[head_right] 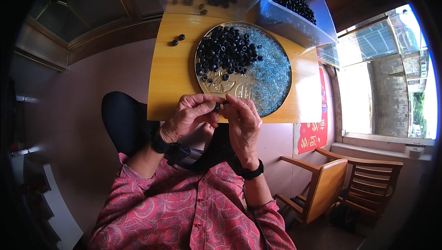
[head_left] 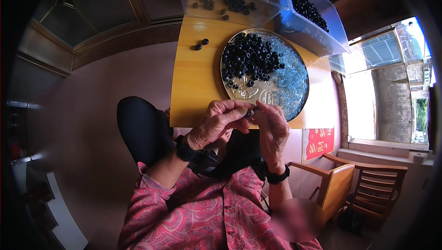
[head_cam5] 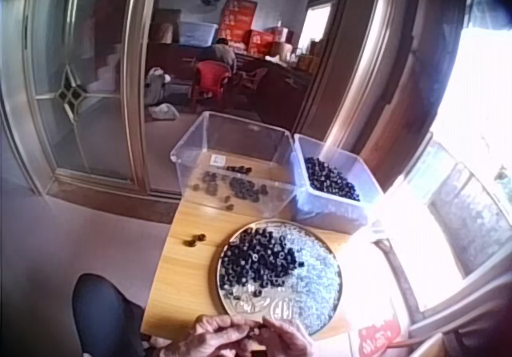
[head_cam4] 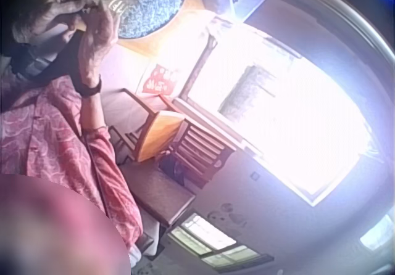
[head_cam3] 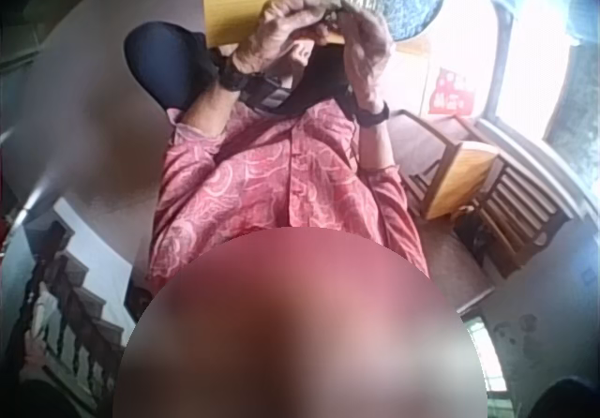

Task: Sorting and inspecting small black plastic or rubber rings from a metal tray into plastic bins.

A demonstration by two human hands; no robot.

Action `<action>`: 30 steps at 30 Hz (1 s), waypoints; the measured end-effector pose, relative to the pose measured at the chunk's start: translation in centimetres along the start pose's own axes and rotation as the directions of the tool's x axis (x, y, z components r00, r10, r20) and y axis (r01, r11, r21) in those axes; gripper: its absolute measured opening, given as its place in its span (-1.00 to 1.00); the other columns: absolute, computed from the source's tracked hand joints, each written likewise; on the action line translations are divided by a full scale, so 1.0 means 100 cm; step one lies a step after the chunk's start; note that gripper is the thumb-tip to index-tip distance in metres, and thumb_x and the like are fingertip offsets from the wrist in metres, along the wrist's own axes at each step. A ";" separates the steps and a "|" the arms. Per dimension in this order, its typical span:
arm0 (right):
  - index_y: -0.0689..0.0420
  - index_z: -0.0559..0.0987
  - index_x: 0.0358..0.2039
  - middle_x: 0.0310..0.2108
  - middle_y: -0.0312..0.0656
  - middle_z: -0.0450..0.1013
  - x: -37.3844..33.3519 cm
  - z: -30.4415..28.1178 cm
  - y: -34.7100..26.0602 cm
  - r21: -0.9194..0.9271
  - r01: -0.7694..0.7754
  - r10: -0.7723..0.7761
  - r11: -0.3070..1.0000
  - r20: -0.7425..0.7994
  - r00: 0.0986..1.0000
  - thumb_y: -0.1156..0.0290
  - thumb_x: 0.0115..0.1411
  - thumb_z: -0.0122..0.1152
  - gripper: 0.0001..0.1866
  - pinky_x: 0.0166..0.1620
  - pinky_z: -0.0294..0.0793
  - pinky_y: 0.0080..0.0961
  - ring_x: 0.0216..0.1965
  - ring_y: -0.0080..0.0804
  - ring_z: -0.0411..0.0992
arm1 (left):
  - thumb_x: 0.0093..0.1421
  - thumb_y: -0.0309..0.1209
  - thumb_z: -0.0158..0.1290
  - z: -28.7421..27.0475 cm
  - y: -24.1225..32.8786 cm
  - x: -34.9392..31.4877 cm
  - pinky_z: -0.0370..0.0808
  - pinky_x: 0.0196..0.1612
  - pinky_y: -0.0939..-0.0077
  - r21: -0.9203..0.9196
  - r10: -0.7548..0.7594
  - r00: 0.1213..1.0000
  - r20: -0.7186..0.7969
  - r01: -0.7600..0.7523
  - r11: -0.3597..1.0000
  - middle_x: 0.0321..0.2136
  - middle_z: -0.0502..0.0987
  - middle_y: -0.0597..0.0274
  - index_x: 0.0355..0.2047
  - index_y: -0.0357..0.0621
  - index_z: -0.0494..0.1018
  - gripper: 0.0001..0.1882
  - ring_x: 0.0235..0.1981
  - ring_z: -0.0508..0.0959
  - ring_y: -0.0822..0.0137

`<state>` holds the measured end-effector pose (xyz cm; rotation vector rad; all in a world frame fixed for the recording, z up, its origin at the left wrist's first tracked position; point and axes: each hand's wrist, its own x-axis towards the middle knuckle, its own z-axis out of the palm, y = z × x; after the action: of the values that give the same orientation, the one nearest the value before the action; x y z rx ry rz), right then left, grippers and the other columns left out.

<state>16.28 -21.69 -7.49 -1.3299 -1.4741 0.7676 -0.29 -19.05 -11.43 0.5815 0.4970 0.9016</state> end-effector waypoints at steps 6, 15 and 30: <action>0.26 0.58 -0.14 -0.27 -0.21 0.44 -0.003 0.002 0.001 0.128 -0.064 0.065 0.990 0.000 0.998 0.70 0.20 0.14 -0.78 -0.23 0.53 -0.62 -0.31 -0.49 0.55 | 0.33 -0.38 0.02 -0.001 0.001 -0.001 0.61 -0.29 0.61 -0.035 -0.015 1.000 0.022 0.015 0.999 -0.38 0.62 0.16 0.01 -0.33 0.46 -0.68 -0.43 0.63 0.43; 0.27 0.59 -0.18 -0.28 -0.27 0.40 -0.005 0.002 0.001 0.357 -0.141 0.160 0.923 -0.024 0.987 0.70 0.18 0.18 -0.80 -0.11 0.48 -0.65 -0.21 -0.53 0.48 | 0.34 -0.40 -0.01 0.005 0.005 -0.002 0.62 -0.28 0.60 -0.119 0.016 0.999 0.041 -0.011 0.993 -0.36 0.60 0.17 -0.02 -0.32 0.47 -0.71 -0.41 0.63 0.44; 0.23 0.63 -0.21 -0.29 -0.30 0.40 -0.006 0.008 -0.002 0.267 -0.094 0.110 0.959 -0.044 0.993 0.70 0.12 0.25 -0.79 -0.14 0.41 -0.69 -0.23 -0.57 0.40 | 0.34 -0.42 -0.01 0.002 -0.001 0.001 0.63 -0.26 0.57 -0.161 0.052 0.998 0.039 -0.045 0.986 -0.33 0.59 0.19 -0.06 -0.30 0.49 -0.75 -0.41 0.61 0.46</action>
<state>15.41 -22.20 -7.74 -1.2194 -1.2161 0.9501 -0.06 -19.04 -11.35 0.4671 0.3687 0.9634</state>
